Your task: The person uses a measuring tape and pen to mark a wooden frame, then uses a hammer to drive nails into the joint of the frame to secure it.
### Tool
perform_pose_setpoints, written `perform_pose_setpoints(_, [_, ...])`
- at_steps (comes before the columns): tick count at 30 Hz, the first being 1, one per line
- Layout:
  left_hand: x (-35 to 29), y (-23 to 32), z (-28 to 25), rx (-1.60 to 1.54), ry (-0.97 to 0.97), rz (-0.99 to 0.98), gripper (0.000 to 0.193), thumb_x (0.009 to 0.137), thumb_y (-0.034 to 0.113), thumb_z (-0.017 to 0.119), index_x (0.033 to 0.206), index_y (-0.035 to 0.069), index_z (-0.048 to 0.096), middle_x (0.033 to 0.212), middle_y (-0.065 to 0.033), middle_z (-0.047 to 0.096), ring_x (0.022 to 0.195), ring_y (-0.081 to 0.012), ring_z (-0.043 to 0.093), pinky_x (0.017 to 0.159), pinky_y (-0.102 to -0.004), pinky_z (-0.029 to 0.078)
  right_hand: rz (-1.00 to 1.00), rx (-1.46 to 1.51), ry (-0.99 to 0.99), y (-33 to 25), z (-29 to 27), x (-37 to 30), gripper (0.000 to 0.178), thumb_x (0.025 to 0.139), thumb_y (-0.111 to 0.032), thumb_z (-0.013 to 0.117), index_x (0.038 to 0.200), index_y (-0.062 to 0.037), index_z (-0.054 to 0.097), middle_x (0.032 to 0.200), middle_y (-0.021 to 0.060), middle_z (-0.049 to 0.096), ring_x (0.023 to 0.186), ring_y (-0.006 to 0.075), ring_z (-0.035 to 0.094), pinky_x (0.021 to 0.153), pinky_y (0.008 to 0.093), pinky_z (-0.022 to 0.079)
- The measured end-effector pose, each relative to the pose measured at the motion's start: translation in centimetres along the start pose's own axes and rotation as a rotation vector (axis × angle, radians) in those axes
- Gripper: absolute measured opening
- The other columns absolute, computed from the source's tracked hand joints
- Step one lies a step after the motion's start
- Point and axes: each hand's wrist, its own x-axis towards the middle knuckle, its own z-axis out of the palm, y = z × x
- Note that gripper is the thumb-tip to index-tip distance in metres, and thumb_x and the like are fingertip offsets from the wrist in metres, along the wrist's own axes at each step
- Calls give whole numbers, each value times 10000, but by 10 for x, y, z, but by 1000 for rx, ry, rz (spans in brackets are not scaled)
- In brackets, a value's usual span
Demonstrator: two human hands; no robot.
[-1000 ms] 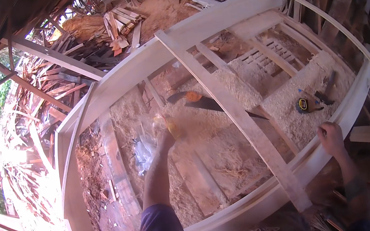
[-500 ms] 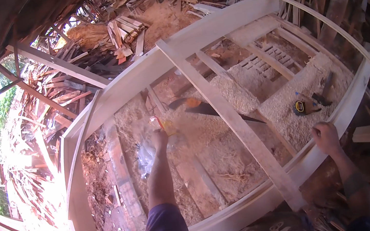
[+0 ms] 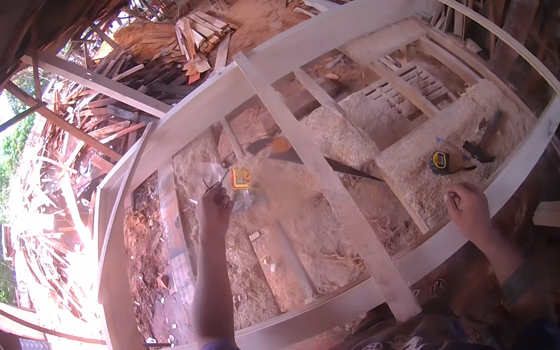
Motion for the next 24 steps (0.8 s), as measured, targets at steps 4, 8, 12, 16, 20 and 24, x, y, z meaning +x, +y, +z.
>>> perform_pose_setpoints(4, [-162, -21, 139, 183, -120, 33, 227, 1009, 237, 624, 961, 17, 657, 670, 41, 475, 597, -74, 438, 593, -257, 378, -137, 419, -112, -22, -25, -3, 220, 880, -110, 716, 1069, -15, 654, 909, 130, 663, 822, 268, 675, 744, 387, 539])
perform_pose_setpoints(8, [-305, -85, 225, 435, -232, 25, 219, 1050, 167, 571, 915, 28, 676, 681, 37, 543, 597, -60, 478, 564, -258, 391, -305, 757, -597, -77, -71, 3, 296, 911, -160, 740, 1148, -23, 629, 965, 131, 682, 827, 250, 689, 745, 383, 549])
perform_pose_setpoints(12, [-388, -149, 310, 389, -122, -81, 225, 1054, 175, 569, 998, 7, 709, 731, 11, 621, 647, -57, 544, 604, -252, 446, -479, 662, -737, -44, -113, -4, 162, 939, -166, 705, 1037, -53, 644, 877, 160, 683, 804, 348, 694, 709, 414, 539])
perform_pose_setpoints(16, [-423, -199, 339, 399, -132, 117, 311, 1086, 228, 513, 1199, 0, 691, 920, 8, 688, 785, -42, 589, 706, -233, 487, -499, 652, -746, -1, -144, -7, 99, 936, -147, 701, 978, -64, 667, 850, 163, 691, 779, 376, 695, 675, 424, 536])
perform_pose_setpoints(20, [-457, -221, 346, 34, -13, -205, 232, 1075, 174, 505, 1216, 18, 603, 877, 11, 556, 757, -72, 487, 675, -251, 429, -243, 674, -914, 31, -170, 5, 39, 966, -52, 656, 992, -25, 663, 813, 87, 727, 685, 143, 670, 625, 311, 526])
perform_pose_setpoints(24, [-464, -240, 352, 251, -133, -85, 274, 1091, 256, 479, 1084, 17, 612, 869, 13, 542, 767, -77, 482, 675, -257, 414, -89, 799, -958, 39, -167, -4, 51, 987, -31, 621, 1023, -4, 644, 848, 60, 724, 712, 74, 629, 641, 256, 519])
